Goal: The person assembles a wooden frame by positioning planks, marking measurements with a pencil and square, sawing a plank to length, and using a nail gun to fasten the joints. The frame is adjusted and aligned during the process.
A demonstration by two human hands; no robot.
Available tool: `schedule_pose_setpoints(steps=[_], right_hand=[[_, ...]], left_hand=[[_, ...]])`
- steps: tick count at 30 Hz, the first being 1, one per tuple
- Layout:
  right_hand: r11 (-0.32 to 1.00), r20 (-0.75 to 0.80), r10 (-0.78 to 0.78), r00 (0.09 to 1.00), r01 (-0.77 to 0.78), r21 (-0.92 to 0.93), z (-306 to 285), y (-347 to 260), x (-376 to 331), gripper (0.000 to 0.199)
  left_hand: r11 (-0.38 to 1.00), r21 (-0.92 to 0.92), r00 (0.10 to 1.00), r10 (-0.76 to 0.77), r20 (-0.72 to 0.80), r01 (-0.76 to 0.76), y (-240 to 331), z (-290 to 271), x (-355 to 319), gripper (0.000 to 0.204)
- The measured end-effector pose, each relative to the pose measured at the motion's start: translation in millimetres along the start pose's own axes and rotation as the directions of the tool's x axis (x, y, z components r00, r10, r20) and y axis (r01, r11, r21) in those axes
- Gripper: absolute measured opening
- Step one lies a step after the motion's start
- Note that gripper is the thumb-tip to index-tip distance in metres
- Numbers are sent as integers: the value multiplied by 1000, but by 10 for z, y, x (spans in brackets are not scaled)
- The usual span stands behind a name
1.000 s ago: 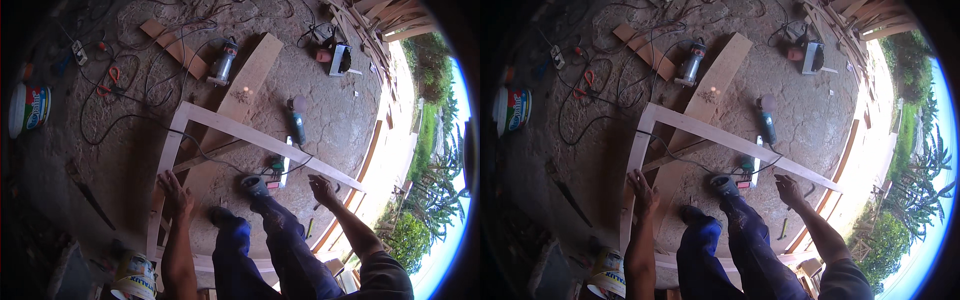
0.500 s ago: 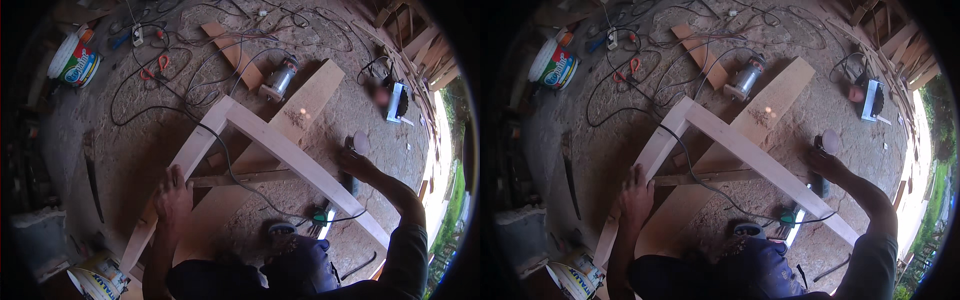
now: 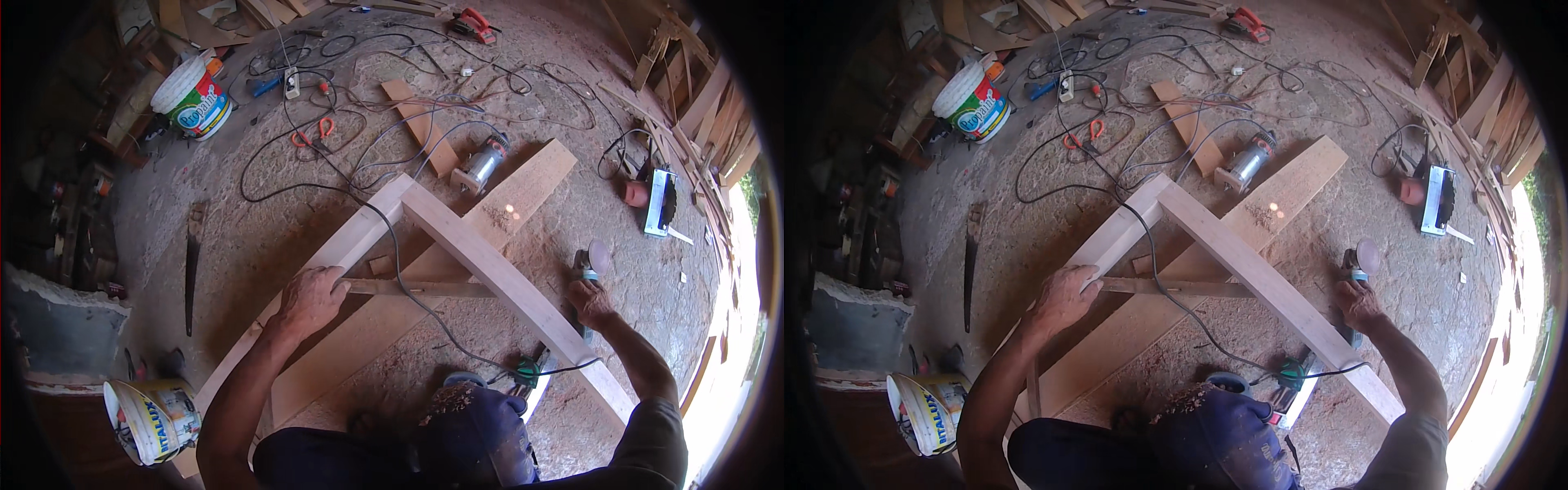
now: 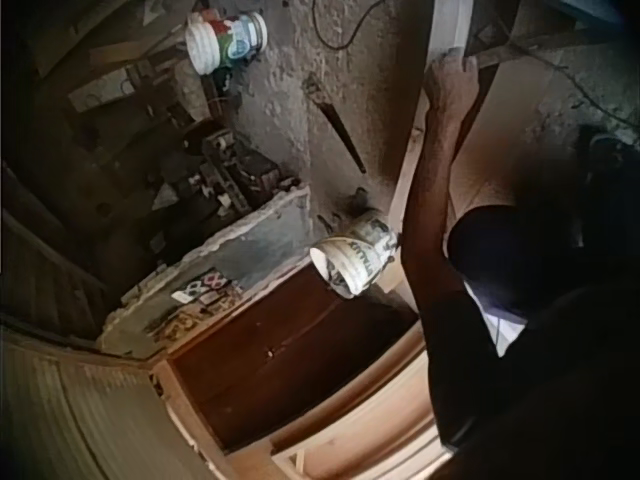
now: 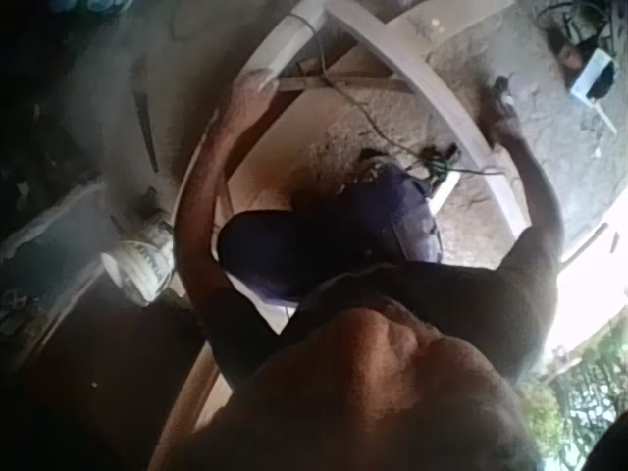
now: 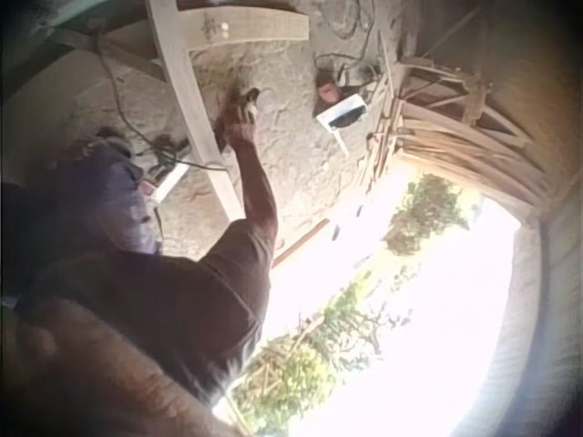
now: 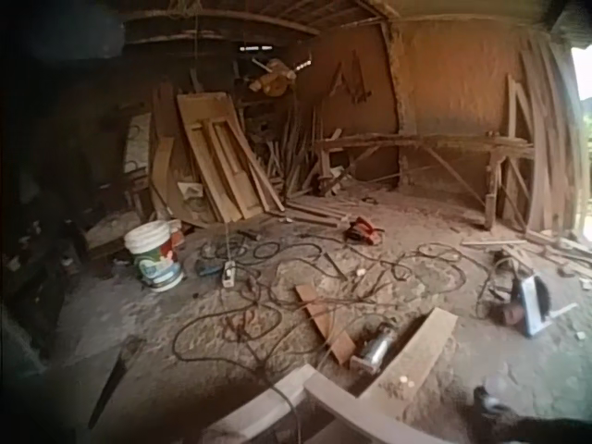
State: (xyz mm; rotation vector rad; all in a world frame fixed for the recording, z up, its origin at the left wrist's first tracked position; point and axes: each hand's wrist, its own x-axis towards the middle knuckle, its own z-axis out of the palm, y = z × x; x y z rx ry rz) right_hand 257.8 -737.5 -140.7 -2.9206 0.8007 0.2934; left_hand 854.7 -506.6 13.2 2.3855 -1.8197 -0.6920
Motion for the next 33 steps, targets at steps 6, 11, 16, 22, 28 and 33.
schedule_pose_setpoints(steps=[6,11,16,22,28,33], right_hand=[[573,-116,791,601,-660,485,431,-393,136,95],[632,-269,769,580,-630,450,1128,95,22,106],[212,150,792,592,-497,842,572,104,209,81],[510,-319,662,678,-95,855,-139,318,320,76],[20,-216,670,710,274,962,-1932,-767,1012,71],[-509,-375,592,713,692,512,-2505,-1747,1749,64]], left_hand=[[946,-323,995,-9,-100,-23,-73,1243,539,46],[887,-433,963,-237,-129,160,513,1665,1065,51],[889,-403,919,-325,-222,216,487,1470,829,33],[937,-286,886,-297,-357,199,-570,181,31,16],[372,-925,524,-805,-279,80,-1430,-501,-930,30],[469,-786,274,-881,-386,402,-2381,-120,-1685,48]])
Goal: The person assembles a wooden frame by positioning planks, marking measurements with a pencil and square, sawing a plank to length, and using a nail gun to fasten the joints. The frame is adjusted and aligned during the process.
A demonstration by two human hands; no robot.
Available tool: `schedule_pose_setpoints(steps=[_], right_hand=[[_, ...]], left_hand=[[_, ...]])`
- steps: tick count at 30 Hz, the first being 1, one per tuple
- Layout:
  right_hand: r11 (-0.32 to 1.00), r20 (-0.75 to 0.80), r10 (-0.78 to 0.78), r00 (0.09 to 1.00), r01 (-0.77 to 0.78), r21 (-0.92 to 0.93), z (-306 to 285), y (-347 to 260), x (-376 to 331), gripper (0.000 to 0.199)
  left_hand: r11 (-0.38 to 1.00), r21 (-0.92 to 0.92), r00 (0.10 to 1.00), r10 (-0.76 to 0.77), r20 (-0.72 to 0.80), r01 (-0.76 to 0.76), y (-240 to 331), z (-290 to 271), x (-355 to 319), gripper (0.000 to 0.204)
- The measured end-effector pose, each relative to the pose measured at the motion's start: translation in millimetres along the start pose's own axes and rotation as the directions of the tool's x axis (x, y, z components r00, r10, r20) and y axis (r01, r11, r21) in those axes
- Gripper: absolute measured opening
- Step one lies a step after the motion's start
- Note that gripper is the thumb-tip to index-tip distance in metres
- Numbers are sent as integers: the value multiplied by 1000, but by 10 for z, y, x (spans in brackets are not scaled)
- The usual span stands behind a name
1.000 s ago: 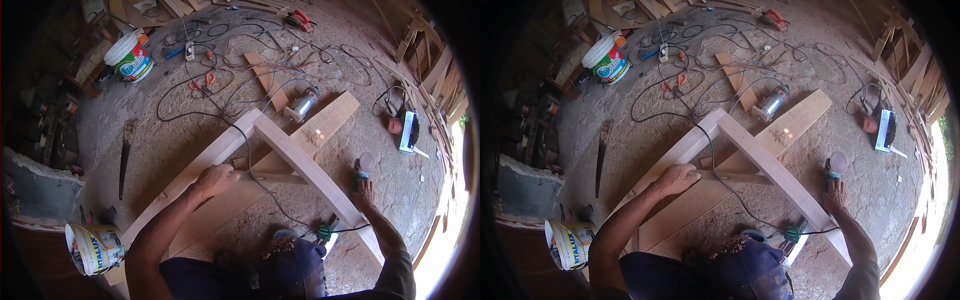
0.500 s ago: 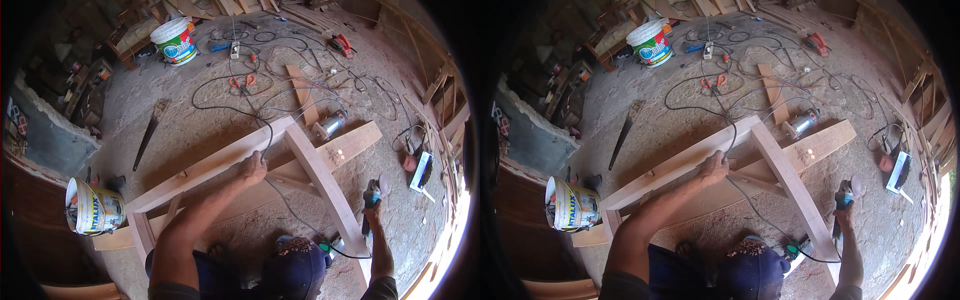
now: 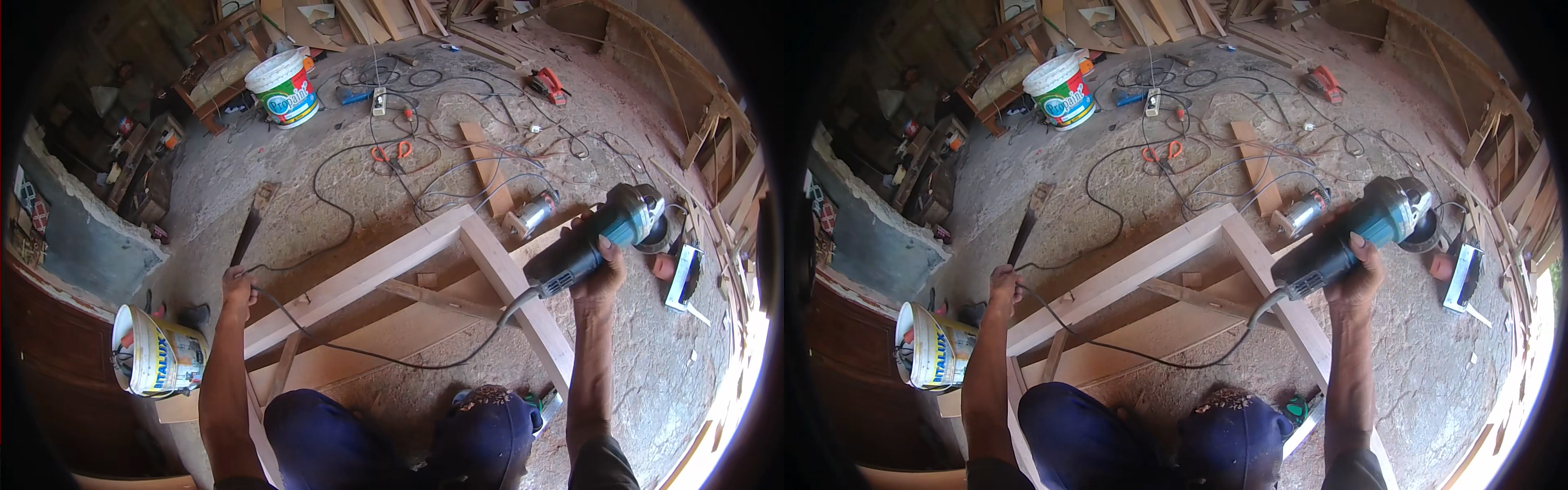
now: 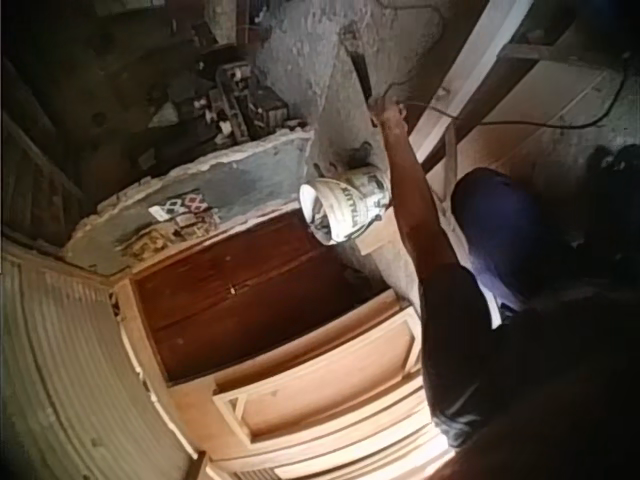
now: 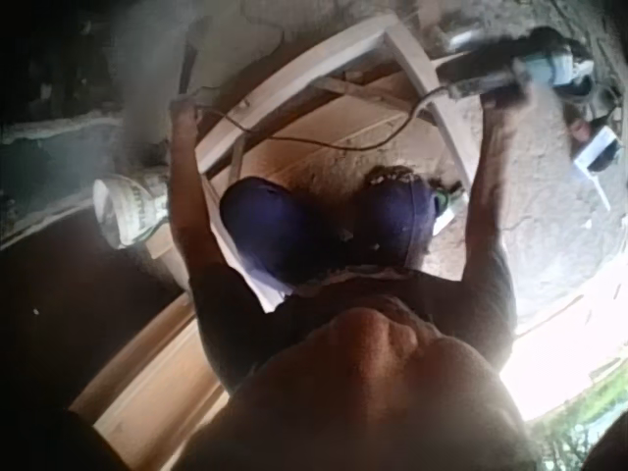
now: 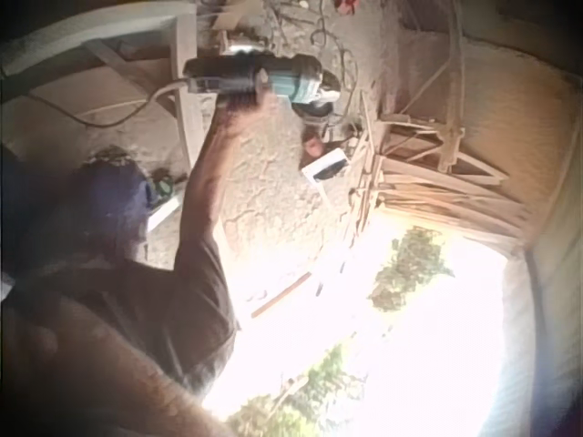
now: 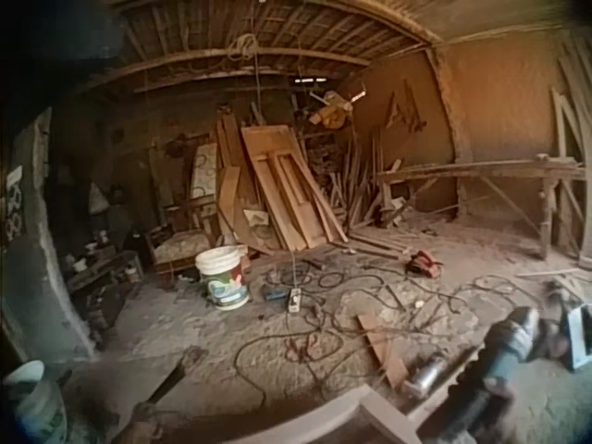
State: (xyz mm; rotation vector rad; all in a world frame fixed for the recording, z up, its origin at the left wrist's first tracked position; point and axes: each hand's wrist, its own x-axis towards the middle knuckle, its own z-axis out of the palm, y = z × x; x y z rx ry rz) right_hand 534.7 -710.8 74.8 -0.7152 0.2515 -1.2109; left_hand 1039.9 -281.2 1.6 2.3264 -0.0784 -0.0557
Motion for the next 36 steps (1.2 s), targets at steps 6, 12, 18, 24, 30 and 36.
schedule_pose_setpoints(steps=[6,12,18,24,30,36], right_hand=[[939,225,190,956,-244,241,696,337,-101,77],[912,279,275,920,-342,227,855,735,-120,78],[941,-286,169,943,-241,-238,686,744,-223,55],[923,-413,178,893,-298,-245,-38,721,-133,46],[796,-399,72,914,-294,-530,-78,690,-162,54],[662,-358,152,921,-363,-655,255,828,-17,51]], left_hand=[[818,-382,524,571,632,-430,1587,604,-1556,81],[690,-711,147,695,703,138,2456,1269,-2860,72],[524,-467,370,846,385,-712,2350,1622,-3136,71],[701,-541,587,701,405,-465,2111,2058,-3519,65],[911,-284,646,413,642,-300,1943,2172,-3464,70],[901,-351,681,426,595,-256,1816,2210,-3514,68]])
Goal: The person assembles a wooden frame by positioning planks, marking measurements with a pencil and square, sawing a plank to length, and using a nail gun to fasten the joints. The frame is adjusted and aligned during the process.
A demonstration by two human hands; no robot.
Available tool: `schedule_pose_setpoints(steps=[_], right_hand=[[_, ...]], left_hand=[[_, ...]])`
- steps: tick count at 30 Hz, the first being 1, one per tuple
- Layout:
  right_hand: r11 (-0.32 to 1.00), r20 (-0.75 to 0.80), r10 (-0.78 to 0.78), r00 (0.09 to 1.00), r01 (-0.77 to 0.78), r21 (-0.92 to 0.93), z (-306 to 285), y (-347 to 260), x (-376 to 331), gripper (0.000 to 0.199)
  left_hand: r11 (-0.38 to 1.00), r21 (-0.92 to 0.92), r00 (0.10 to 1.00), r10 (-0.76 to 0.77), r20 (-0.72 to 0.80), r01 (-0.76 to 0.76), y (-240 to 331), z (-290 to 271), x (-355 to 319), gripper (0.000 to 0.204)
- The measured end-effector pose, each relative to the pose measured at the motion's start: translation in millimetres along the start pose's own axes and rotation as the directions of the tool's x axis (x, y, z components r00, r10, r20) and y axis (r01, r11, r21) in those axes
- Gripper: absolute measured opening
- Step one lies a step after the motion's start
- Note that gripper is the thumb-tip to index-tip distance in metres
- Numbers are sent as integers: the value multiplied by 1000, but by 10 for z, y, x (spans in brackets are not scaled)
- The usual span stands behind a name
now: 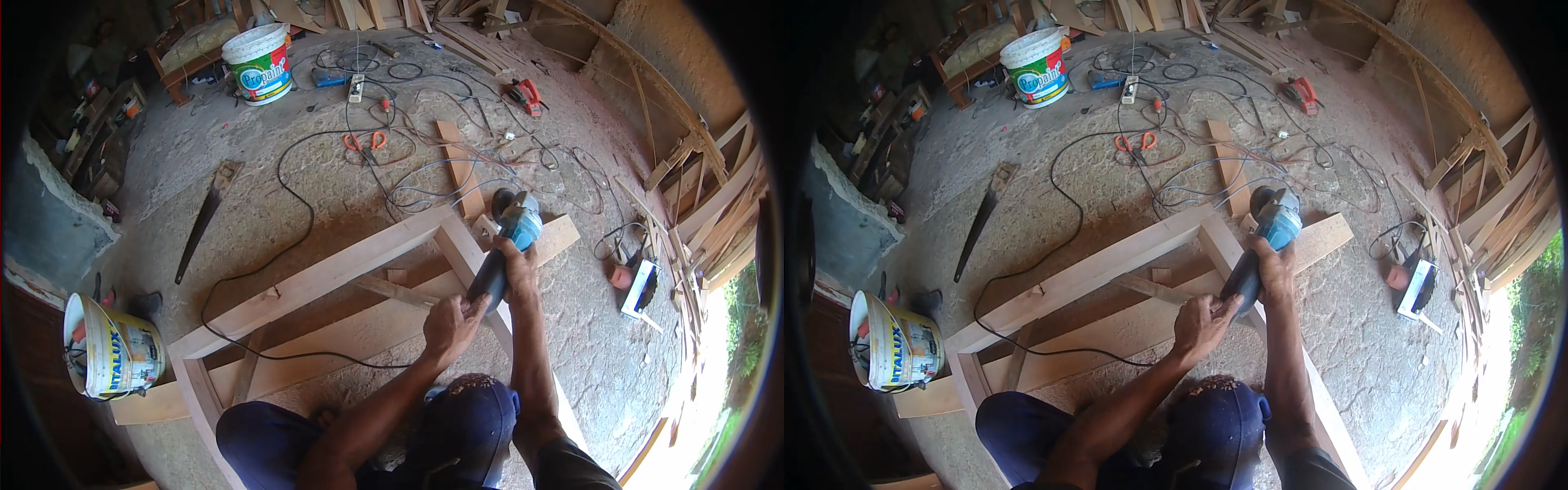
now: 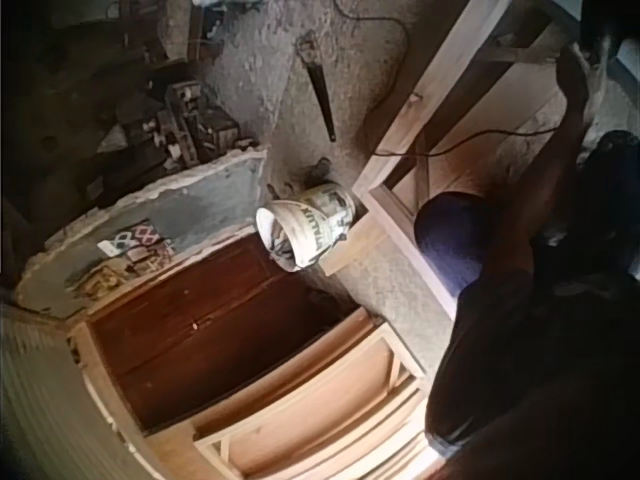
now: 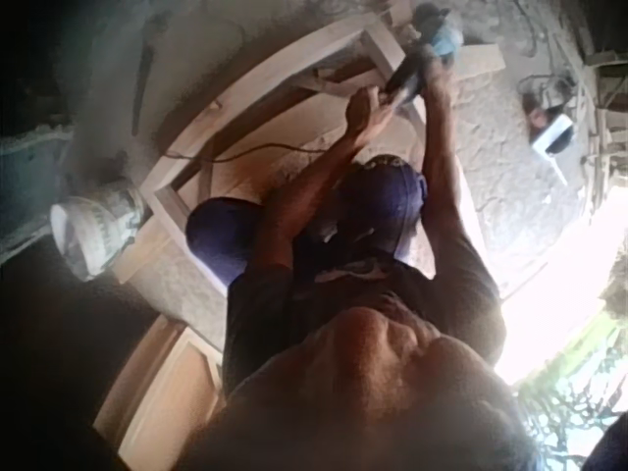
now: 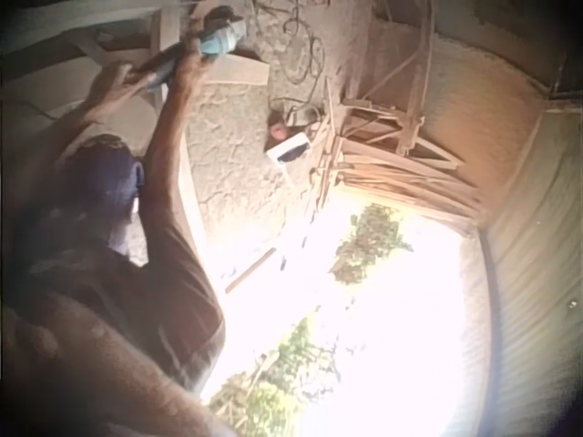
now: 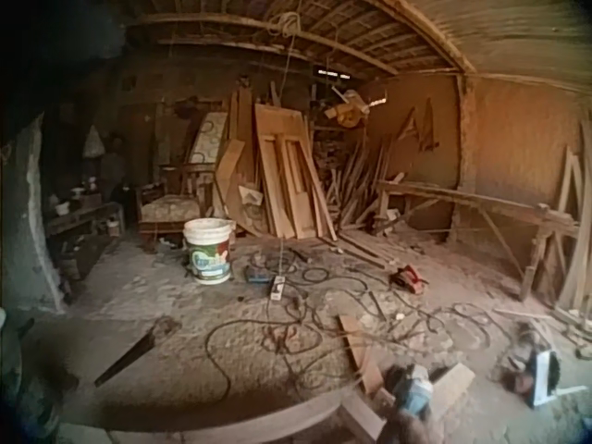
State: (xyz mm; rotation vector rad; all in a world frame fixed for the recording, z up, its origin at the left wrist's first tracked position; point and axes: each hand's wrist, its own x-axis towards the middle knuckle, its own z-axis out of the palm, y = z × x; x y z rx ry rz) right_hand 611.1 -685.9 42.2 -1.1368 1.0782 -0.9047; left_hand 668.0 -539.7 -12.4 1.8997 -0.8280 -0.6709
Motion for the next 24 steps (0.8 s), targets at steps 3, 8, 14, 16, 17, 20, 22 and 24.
schedule_pose_setpoints(steps=[3,8,14,16,17,20,22,24], right_hand=[[996,62,-38,997,43,-74,81,42,136,52],[981,149,-46,988,73,-182,276,20,268,59],[975,231,76,970,-23,-222,638,-21,231,66],[984,241,84,967,-43,-171,632,186,293,66],[980,272,-5,962,58,-188,505,348,460,67],[943,228,-19,973,94,-320,551,500,492,67],[914,215,-104,971,179,-365,410,628,643,67],[882,251,-71,965,179,-436,723,573,524,68]], left_hand=[[992,-104,997,-63,41,67,43,-64,54,67],[976,-48,968,-206,142,214,-10,-97,149,69],[906,-421,998,-65,-25,48,-198,-371,854,71],[781,-578,956,-80,283,236,-75,-434,1097,73],[759,-617,952,-10,305,206,38,-355,1182,73],[654,-732,949,67,308,192,124,-312,1242,73],[672,-713,937,83,340,200,124,-244,1302,70],[668,-728,965,53,256,157,-150,-250,1445,66]])
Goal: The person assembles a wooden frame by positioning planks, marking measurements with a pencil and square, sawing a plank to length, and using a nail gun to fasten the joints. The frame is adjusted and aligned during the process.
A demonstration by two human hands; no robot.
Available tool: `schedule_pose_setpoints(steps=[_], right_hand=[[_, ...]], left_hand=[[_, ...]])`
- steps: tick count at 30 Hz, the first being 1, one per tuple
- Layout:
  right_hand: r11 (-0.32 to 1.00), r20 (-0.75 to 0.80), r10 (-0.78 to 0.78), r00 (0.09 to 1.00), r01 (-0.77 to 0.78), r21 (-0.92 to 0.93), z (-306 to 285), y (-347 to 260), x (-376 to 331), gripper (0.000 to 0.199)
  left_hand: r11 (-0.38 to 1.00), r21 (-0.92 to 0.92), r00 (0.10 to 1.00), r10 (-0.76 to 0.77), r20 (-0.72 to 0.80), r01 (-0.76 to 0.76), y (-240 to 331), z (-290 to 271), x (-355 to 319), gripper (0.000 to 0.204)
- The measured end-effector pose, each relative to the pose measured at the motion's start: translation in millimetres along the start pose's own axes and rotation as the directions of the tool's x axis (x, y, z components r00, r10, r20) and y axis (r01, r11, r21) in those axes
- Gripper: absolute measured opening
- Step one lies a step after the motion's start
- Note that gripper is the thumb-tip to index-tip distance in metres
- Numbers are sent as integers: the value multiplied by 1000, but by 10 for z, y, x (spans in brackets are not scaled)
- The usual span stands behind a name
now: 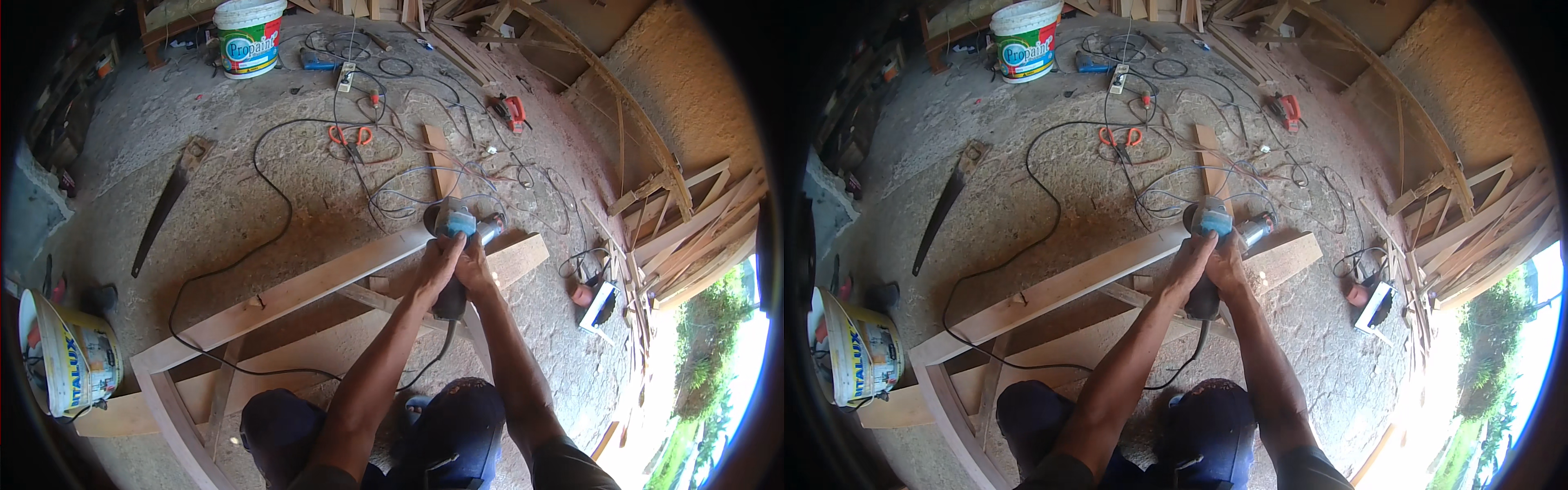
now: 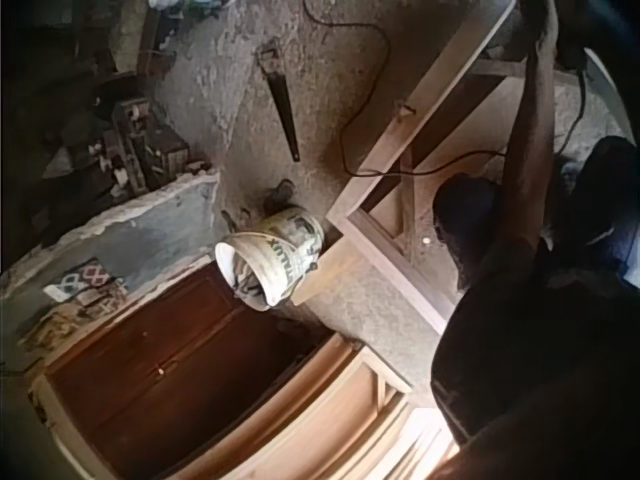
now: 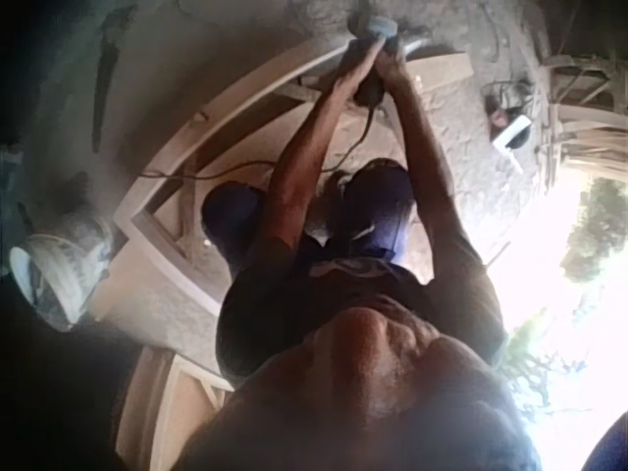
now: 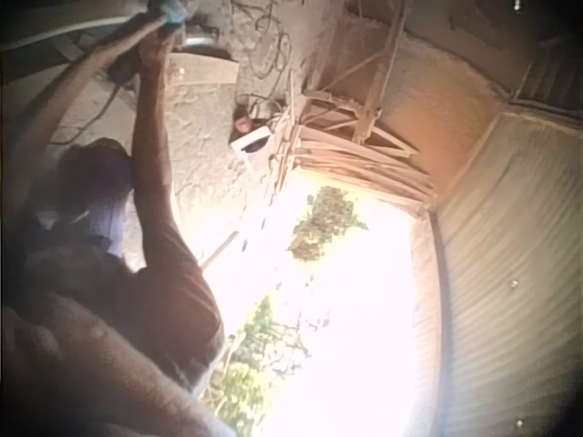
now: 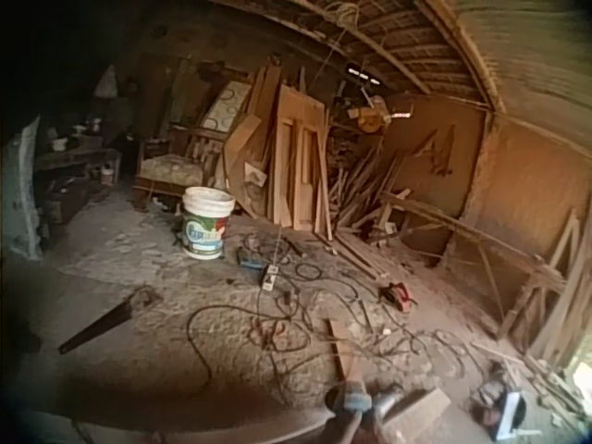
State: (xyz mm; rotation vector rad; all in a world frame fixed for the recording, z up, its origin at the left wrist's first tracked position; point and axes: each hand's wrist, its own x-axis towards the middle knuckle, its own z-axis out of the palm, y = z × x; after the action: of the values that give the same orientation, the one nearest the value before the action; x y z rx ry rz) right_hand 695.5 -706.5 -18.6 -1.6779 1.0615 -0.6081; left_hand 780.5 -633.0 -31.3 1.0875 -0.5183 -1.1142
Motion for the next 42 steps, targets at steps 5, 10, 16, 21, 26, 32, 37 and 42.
schedule_pose_setpoints(steps=[5,10,16,21,26,32,37,42], right_hand=[[1000,11,28,1000,-28,-11,80,-62,-45,68],[988,50,133,990,-136,70,168,-292,-113,66],[993,0,-24,1000,24,-114,204,-128,-9,66],[992,-72,119,990,-116,50,66,138,-139,70],[979,-39,198,979,-195,62,174,78,-55,73],[971,-45,238,970,-237,37,203,-138,81,79],[961,-94,251,963,-236,146,22,-18,-176,80],[976,-123,201,972,-188,108,-76,126,-272,69]], left_hand=[[1000,25,1000,-4,-29,4,-118,-80,65,68],[953,260,985,170,-35,-155,-83,-155,37,64],[902,311,949,316,-8,-298,-208,-238,143,59],[995,64,993,63,104,-70,-175,-115,51,50],[913,253,947,320,41,-320,-483,-253,258,52],[924,316,976,192,101,-214,-94,-274,227,26],[933,297,978,175,114,-202,-204,-37,76,25],[970,238,994,19,112,-45,-341,50,86,56]])
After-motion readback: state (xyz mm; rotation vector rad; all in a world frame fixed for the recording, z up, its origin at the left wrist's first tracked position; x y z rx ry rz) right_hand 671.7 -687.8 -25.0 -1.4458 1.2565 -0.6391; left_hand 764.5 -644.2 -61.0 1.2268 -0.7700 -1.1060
